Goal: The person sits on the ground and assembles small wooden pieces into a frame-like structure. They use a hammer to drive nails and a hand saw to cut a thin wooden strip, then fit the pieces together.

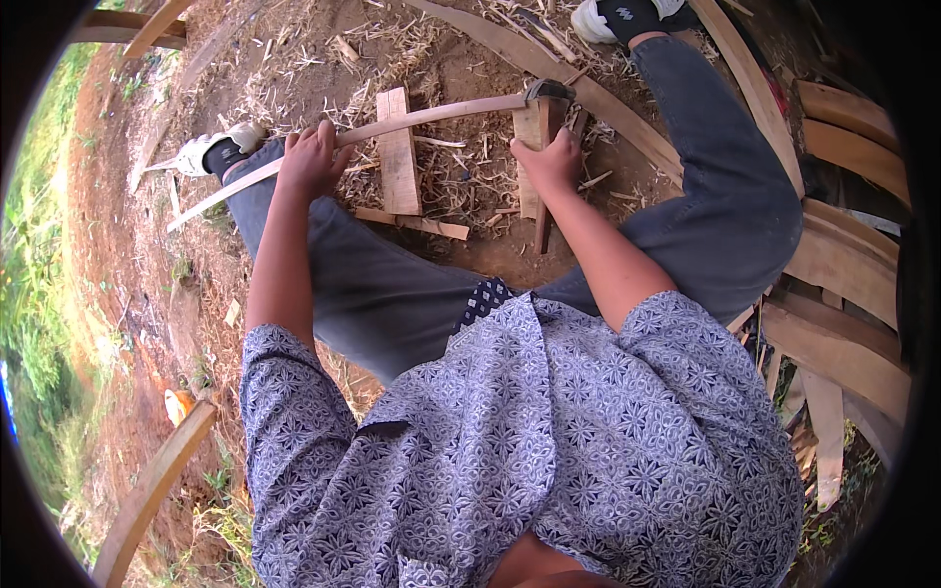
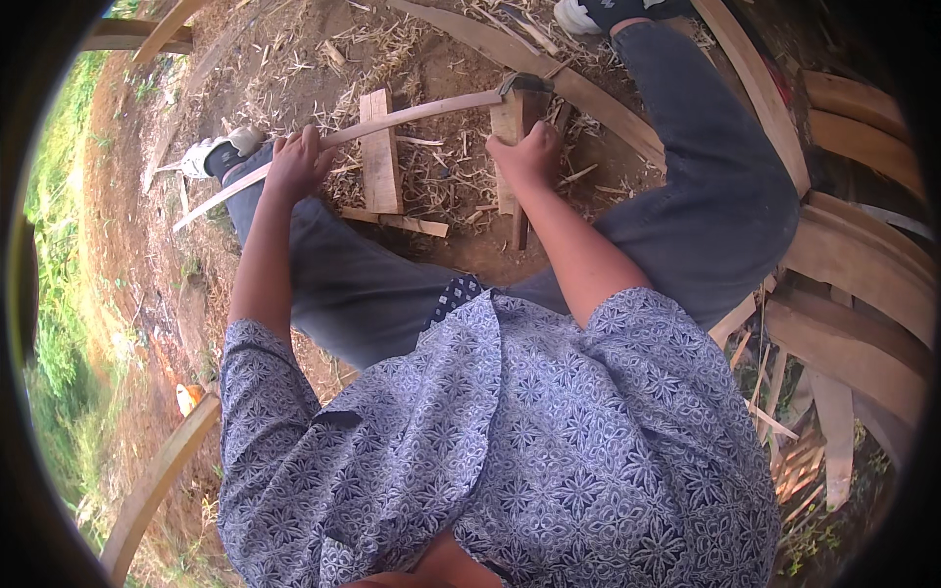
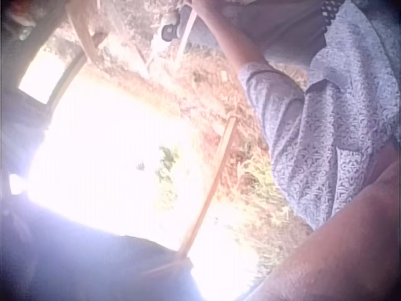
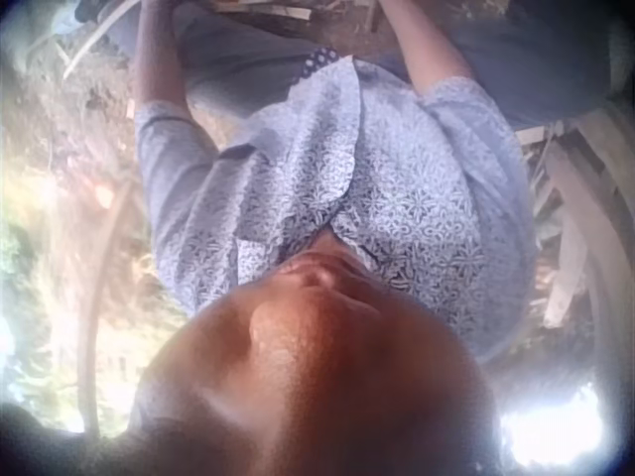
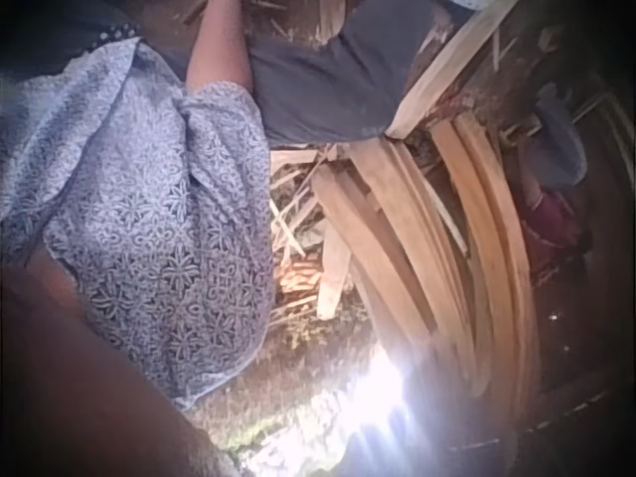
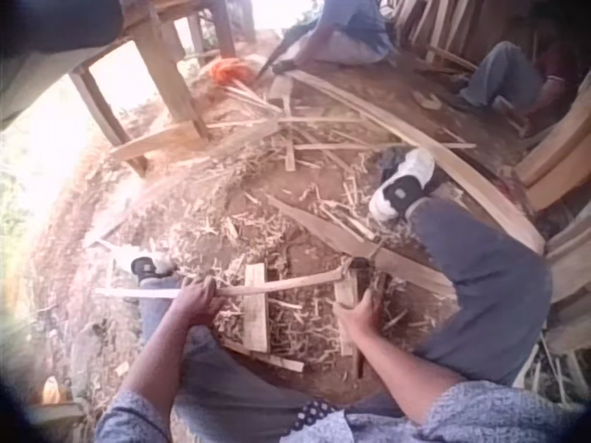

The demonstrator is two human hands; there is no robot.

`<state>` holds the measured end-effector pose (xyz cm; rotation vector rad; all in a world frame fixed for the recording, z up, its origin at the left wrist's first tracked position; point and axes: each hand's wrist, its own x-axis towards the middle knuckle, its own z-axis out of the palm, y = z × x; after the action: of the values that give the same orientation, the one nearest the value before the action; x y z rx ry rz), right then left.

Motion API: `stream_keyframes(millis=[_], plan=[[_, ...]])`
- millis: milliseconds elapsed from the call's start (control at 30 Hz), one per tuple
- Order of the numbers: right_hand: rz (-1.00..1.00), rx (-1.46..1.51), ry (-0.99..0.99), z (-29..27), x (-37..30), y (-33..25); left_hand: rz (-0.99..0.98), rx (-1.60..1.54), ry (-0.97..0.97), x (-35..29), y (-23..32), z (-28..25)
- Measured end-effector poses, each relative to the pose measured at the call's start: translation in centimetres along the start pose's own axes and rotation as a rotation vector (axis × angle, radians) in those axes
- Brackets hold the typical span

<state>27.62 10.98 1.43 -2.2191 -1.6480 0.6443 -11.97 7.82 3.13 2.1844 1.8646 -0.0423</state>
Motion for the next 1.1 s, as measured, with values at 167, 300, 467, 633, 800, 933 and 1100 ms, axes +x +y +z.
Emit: stream_keyframes(millis=[167,300,467,633,800,933,1100], plan=[[-0.005,0.012,-0.05,-0.1,0.0,0.3,-0.062,0.028,-0.064,0.7,0.2,1.0],[-0.026,0.056,-0.037,0.9,0.4,1.4,0.064,-0.021,0.131,2.2,3.6,1.2],[-0.051,-0.033,0.035,1.5,0.1,1.6,0.195,-0.339,0.194,6.9,14.6,0.7],[-0.046,0.004,-0.07,0.7,-0.1,-0.4,0.172,-0.478,0.32,10.1,17.6,4.3],[-0.014,0.015,-0.101,0.5,0.4,-2.0,0.21,-0.607,0.419,11.4,16.6,5.4],[-0.032,0.054,-0.063,1.2,0.5,-1.6,0.237,-0.648,0.447,11.8,16.8,5.7],[0.071,0.111,-0.039,0.8,0.8,-2.2,0.249,-0.605,0.474,12.6,17.2,5.7]])
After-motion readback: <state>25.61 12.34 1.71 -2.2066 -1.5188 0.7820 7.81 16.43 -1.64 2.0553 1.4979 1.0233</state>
